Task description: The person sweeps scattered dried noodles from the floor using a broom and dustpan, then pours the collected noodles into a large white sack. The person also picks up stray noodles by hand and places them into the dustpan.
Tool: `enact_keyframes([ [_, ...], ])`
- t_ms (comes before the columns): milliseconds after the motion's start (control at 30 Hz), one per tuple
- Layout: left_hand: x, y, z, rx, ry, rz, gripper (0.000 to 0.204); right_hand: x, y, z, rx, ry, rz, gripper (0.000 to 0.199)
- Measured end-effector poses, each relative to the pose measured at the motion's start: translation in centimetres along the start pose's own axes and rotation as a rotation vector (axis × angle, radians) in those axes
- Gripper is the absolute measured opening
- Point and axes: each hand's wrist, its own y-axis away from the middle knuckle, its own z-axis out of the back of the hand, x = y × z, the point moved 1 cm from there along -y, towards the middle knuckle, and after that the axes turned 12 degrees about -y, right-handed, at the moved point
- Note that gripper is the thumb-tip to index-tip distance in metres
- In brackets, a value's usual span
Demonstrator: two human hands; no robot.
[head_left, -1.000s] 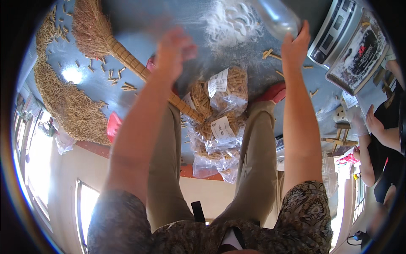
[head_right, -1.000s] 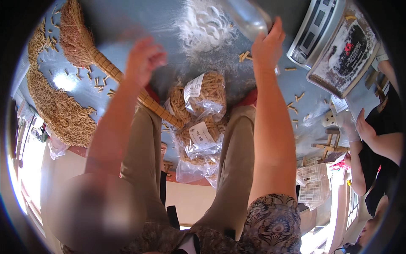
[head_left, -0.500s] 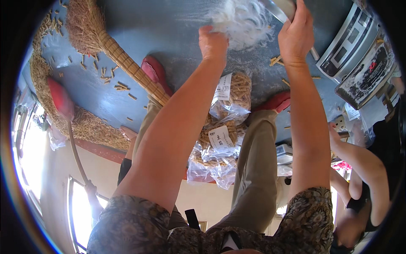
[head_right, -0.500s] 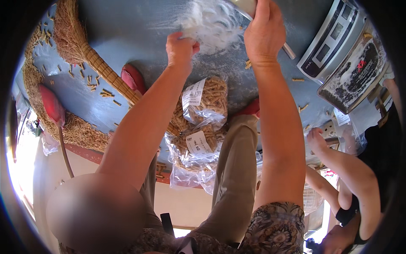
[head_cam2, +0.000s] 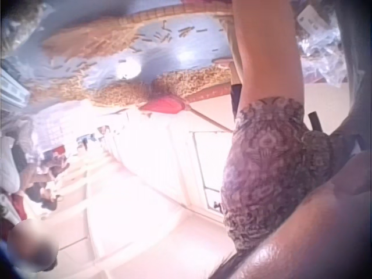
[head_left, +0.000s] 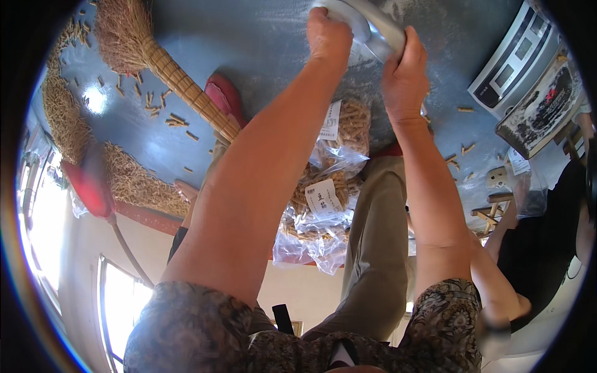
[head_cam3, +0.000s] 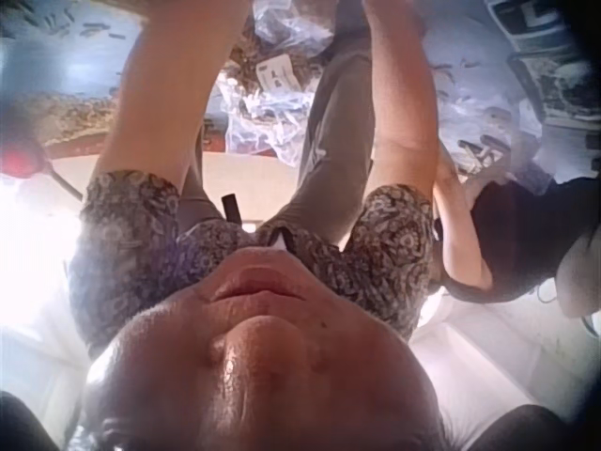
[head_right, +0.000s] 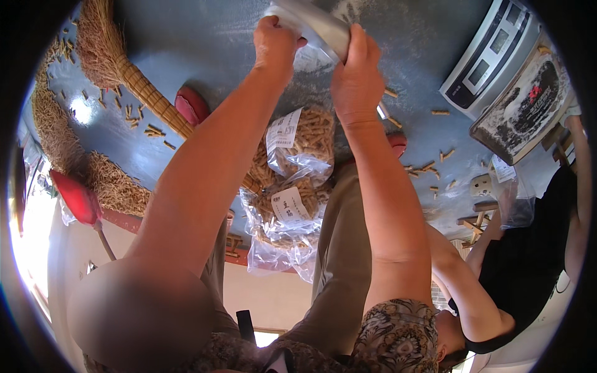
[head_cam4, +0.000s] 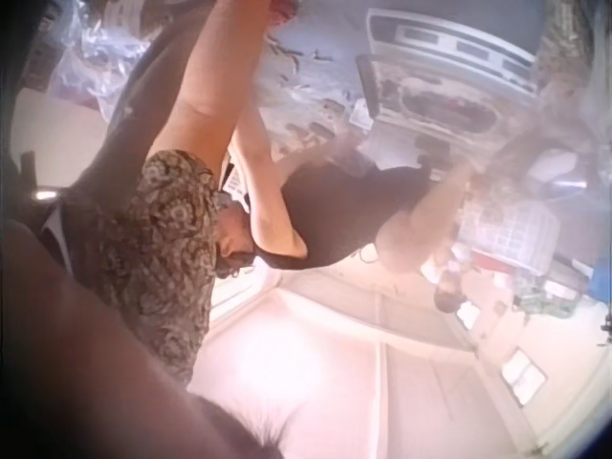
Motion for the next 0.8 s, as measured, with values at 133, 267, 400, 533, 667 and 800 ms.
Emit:
enact_keyframes([
  [133, 0.3, 1.1, -1.2, 0.19, -0.634, -0.531, 0.037, -1.5, 1.1, -1.4, -0.016, -0.241, -0.125, 0.055],
  [267, -0.3, 2.6, 1.8, 0.155, -0.156, -0.226, 0.039, -2.5, 1.6, -1.0, -0.003, -0.597, -0.562, 0.058],
  [400, 0.4, 0.5, 6.9, -0.068, -0.63, -0.375, 0.042, -2.4, 2.4, 1.5, -0.091, -0.703, -0.698, 0.059],
  [533, -0.6, -4.1, 7.6, -0.282, -1.092, -0.802, 0.041, -4.9, 3.6, 3.4, -0.24, -0.674, -0.649, 0.059],
  [667, 0.2, -4.1, 4.5, -0.18, -1.063, -0.995, 0.035, -5.3, 4.3, 3.6, -0.384, -0.683, -0.66, 0.062],
  [800, 0.7, -0.4, 3.2, 0.028, -0.896, -0.671, 0.044, -6.4, 5.4, 2.3, -0.378, -0.478, -0.617, 0.063],
])
